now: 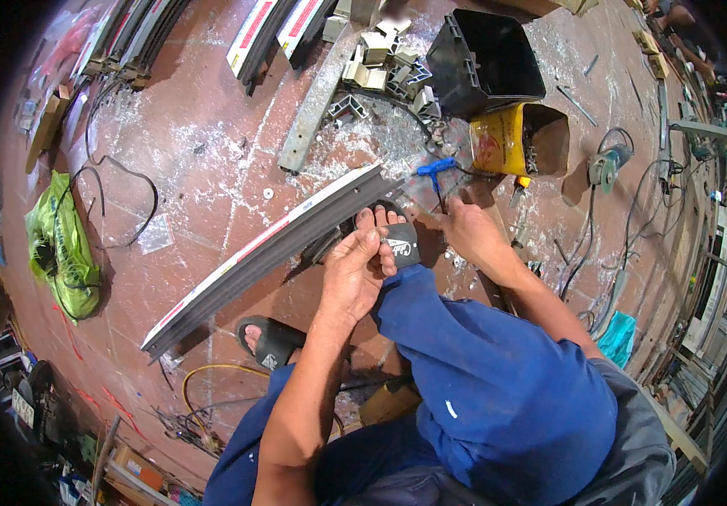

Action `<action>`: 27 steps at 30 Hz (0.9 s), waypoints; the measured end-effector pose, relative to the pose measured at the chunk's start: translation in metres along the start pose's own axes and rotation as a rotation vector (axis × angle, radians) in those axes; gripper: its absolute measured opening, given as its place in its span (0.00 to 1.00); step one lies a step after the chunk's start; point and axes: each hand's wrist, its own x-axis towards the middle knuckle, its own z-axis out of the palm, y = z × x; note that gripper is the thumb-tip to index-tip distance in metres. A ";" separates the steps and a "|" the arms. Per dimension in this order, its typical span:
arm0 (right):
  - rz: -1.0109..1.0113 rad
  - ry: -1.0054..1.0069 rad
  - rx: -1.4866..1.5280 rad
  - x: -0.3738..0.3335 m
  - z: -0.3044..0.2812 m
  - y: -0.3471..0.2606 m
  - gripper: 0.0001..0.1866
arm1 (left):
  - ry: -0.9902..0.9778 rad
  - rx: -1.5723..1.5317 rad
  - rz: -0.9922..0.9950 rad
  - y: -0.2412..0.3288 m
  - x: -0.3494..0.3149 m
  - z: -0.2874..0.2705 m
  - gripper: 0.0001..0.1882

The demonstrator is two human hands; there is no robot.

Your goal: The person sits on the floor and assembles long metal profiles by inserting small metal pieces into their ends. They repeatedly pick up profiles, insert components, and place the finished pieces aside.

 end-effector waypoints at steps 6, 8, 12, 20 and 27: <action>-0.068 0.019 -0.021 0.013 0.019 0.031 0.12 | 0.080 0.072 0.032 -0.005 0.000 -0.003 0.10; -0.068 -0.001 0.290 0.007 0.014 0.028 0.10 | 0.070 0.066 0.036 -0.005 0.001 -0.007 0.10; -0.042 -0.012 1.076 -0.022 -0.011 -0.018 0.08 | 0.087 0.091 0.022 -0.007 0.001 -0.008 0.10; -0.188 -0.095 1.345 -0.041 0.010 -0.050 0.13 | 0.031 0.007 0.056 -0.010 0.000 0.002 0.09; -0.274 0.005 1.267 -0.042 0.020 -0.050 0.13 | 0.011 -0.038 0.093 -0.015 0.002 -0.004 0.08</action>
